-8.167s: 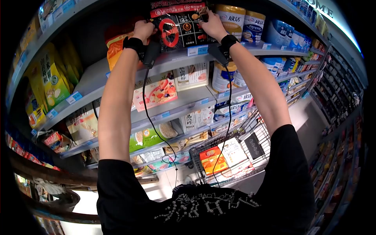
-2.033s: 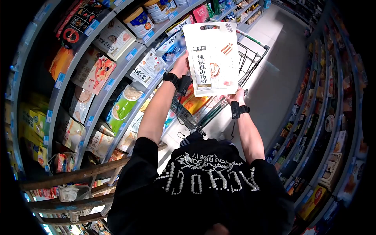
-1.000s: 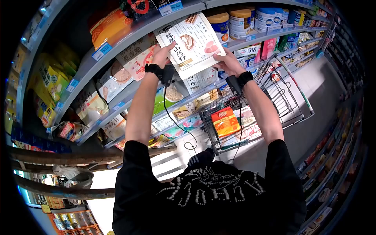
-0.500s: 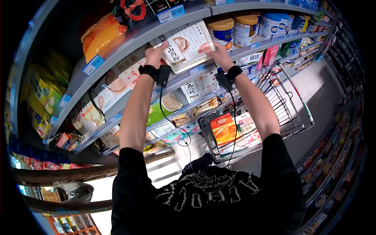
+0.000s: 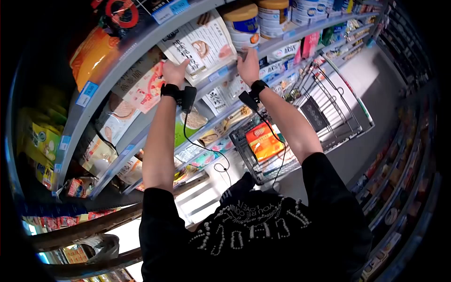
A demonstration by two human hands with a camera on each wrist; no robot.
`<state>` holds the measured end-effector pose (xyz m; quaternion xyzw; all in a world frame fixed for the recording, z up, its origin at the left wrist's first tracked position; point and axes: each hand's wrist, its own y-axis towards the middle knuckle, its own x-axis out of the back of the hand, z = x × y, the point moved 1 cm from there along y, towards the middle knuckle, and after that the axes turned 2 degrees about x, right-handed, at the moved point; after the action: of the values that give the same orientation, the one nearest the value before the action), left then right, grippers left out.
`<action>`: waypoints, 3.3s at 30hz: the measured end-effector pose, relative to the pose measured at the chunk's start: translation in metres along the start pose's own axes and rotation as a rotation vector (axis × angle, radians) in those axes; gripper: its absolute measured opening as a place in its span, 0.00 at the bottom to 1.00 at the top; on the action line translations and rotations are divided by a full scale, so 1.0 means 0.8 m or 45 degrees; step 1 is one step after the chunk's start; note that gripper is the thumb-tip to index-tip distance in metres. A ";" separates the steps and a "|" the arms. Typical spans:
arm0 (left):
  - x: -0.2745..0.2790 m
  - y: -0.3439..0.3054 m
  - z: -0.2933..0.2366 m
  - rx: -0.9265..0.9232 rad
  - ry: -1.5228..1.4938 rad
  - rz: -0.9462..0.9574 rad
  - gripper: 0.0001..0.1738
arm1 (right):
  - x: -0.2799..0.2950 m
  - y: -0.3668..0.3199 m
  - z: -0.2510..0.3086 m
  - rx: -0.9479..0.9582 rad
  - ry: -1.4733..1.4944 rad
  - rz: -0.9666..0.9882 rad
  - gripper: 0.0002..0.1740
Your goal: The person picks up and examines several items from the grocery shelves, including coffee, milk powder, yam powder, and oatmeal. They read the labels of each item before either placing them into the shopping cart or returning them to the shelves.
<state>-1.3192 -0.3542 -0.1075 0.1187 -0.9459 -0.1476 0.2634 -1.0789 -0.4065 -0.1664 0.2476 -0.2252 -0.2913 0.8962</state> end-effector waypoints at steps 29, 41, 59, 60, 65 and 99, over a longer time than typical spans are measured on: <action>-0.264 -0.431 0.189 1.124 -0.509 1.443 0.12 | 0.259 -0.434 -0.225 -1.598 0.302 0.185 0.14; -0.326 -0.520 0.358 1.593 -0.485 1.333 0.15 | 0.177 -0.502 -0.300 -1.842 0.112 0.264 0.14; -0.412 -0.504 0.497 1.749 -0.284 0.843 0.18 | -0.015 -0.443 -0.580 -1.457 -0.844 0.729 0.20; -0.420 -0.506 0.510 1.800 -0.242 0.894 0.24 | -0.016 -0.457 -0.590 -1.371 -0.858 0.700 0.14; -0.444 -0.507 0.529 1.641 -0.247 0.889 0.22 | 0.015 -0.456 -0.544 -1.348 -0.614 0.439 0.06; -0.263 -0.354 -0.082 0.688 -0.844 1.015 0.12 | 0.441 -0.206 -0.131 -0.802 0.769 -0.214 0.08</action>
<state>-1.0672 -0.5677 -0.2483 -0.2360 -0.9536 0.1801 -0.0511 -0.8323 -0.7139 -0.2506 0.0540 0.1675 -0.3320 0.9267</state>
